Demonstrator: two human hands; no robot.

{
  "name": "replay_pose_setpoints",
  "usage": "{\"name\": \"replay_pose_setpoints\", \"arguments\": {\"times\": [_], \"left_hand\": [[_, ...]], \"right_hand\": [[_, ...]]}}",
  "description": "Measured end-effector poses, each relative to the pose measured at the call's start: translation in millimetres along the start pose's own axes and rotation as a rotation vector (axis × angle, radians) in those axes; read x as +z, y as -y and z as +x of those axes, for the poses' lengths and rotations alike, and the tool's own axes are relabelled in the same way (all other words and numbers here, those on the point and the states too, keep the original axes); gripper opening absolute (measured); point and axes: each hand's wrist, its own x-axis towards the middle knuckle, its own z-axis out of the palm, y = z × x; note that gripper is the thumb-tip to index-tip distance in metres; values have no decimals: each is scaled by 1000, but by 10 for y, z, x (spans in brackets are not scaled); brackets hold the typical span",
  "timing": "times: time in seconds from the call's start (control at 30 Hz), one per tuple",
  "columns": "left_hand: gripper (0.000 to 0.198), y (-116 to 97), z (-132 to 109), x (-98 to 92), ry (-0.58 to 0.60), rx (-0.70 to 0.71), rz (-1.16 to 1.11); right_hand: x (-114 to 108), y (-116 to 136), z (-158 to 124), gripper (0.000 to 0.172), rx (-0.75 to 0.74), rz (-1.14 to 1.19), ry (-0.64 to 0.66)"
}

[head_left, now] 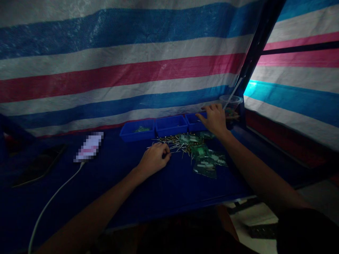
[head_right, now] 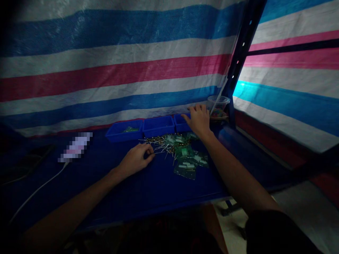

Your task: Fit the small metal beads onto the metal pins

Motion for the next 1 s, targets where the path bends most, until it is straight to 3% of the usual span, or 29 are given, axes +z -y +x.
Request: {"name": "replay_pose_setpoints", "arguments": {"times": [0.17,0.3,0.5,0.63,0.73,0.87,0.93,1.0], "left_hand": [[10,84,41,-23,-7,-38,-181],[9,134,86,-33,-120,-93,-484],[9,80,97,-8,-178,-65,-737],[12,46,86,-60,-139,-40,-521],[16,52,16,-294,13,30,-243],[34,-21,-208,-675,501,149,-212],[39,-94,-312,-731,584,188,-195],[29,-148,-364,-676,576,189,-158]], "right_hand": [[-67,544,-264,35,-292,230,172],[-183,891,-454,25,-587,347,397],[-211,974,-496,8,-626,344,371],[-232,965,-484,13,-649,346,370],[-249,937,-473,15,-595,366,364],[-256,892,-456,19,-524,386,352],[-257,895,-460,20,-519,386,379],[-255,915,-474,22,-527,382,413]]}}
